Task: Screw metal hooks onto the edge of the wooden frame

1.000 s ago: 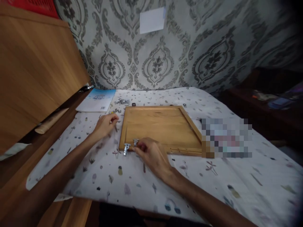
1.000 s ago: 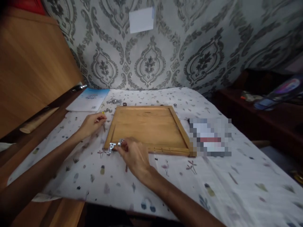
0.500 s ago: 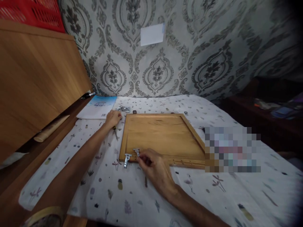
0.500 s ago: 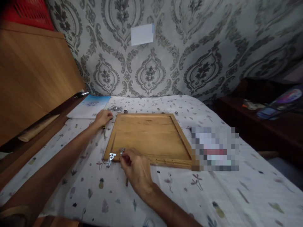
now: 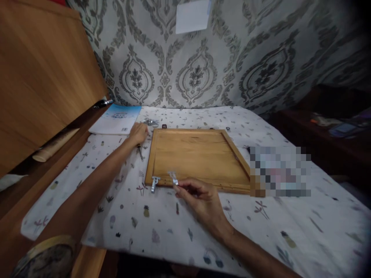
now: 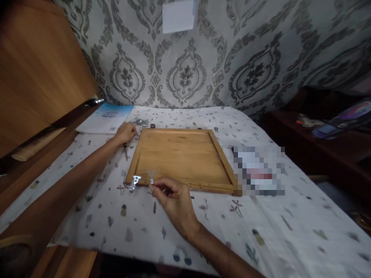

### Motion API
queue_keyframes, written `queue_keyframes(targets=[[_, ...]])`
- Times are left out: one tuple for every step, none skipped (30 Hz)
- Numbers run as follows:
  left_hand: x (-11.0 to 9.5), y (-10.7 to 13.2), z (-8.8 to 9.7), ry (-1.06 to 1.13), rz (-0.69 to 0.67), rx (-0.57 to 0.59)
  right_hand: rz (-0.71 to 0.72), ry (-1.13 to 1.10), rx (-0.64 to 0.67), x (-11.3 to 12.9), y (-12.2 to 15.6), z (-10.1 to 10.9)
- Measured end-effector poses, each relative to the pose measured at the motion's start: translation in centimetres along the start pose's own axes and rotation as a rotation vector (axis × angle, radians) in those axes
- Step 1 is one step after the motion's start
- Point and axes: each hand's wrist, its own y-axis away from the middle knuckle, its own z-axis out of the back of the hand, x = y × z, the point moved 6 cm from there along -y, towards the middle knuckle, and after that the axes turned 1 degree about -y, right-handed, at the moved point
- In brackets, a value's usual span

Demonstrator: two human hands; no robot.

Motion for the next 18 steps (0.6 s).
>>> queue_keyframes(targets=[[0.1, 0.0, -0.1, 0.008, 0.009, 0.003, -0.021, -0.021, 0.005, -0.3, 0.4, 0.0], [0.1, 0.0, -0.1, 0.017, 0.016, 0.002, -0.041, -0.044, 0.012, -0.7, 0.7, 0.0], [0.1, 0.0, -0.1, 0.025, 0.023, -0.003, -0.057, -0.063, 0.022, -1.1, 1.0, 0.0], [0.2, 0.0, -0.1, 0.032, 0.027, -0.011, -0.066, -0.075, 0.029, -1.4, 1.3, 0.0], [0.2, 0.1, -0.1, 0.039, 0.029, -0.021, -0.070, -0.077, 0.035, -1.7, 1.6, -0.1], [0.2, 0.2, 0.0, 0.045, 0.031, -0.030, -0.070, -0.069, 0.038, -1.9, 1.7, -0.1], [0.2, 0.2, 0.0, 0.050, 0.033, -0.038, -0.069, -0.057, 0.039, -2.0, 1.9, -0.1], [0.3, 0.3, 0.0, 0.054, 0.036, -0.045, -0.069, -0.045, 0.042, -2.1, 1.9, -0.1], [0.3, 0.4, 0.0, 0.059, 0.041, -0.049, -0.071, -0.033, 0.046, -2.1, 2.0, -0.1], [0.4, 0.4, -0.1, 0.063, 0.045, -0.053, -0.073, -0.022, 0.054, -2.0, 2.0, -0.2], [0.5, 0.5, -0.1, 0.068, 0.049, -0.056, -0.075, -0.012, 0.064, -2.0, 1.9, -0.3], [0.6, 0.5, -0.1, 0.073, 0.051, -0.059, -0.078, -0.004, 0.075, -1.9, 1.9, -0.4], [0.7, 0.5, -0.1, 0.078, 0.050, -0.063, -0.081, 0.004, 0.083, -1.9, 1.9, -0.5], [0.7, 0.6, -0.1, 0.084, 0.046, -0.068, -0.086, 0.012, 0.090, -1.8, 1.8, -0.6], [0.7, 0.6, -0.1, 0.089, 0.040, -0.073, -0.091, 0.019, 0.095, -1.8, 1.8, -0.7], [0.6, 0.6, -0.1, 0.095, 0.033, -0.078, -0.097, 0.024, 0.103, -1.9, 1.8, -0.8], [0.5, 0.7, 0.0, 0.102, 0.026, -0.082, -0.103, 0.027, 0.111, -1.9, 1.8, -0.9], [0.4, 0.7, 0.0, 0.109, 0.019, -0.085, -0.108, 0.028, 0.119, -1.9, 1.8, -1.0]])
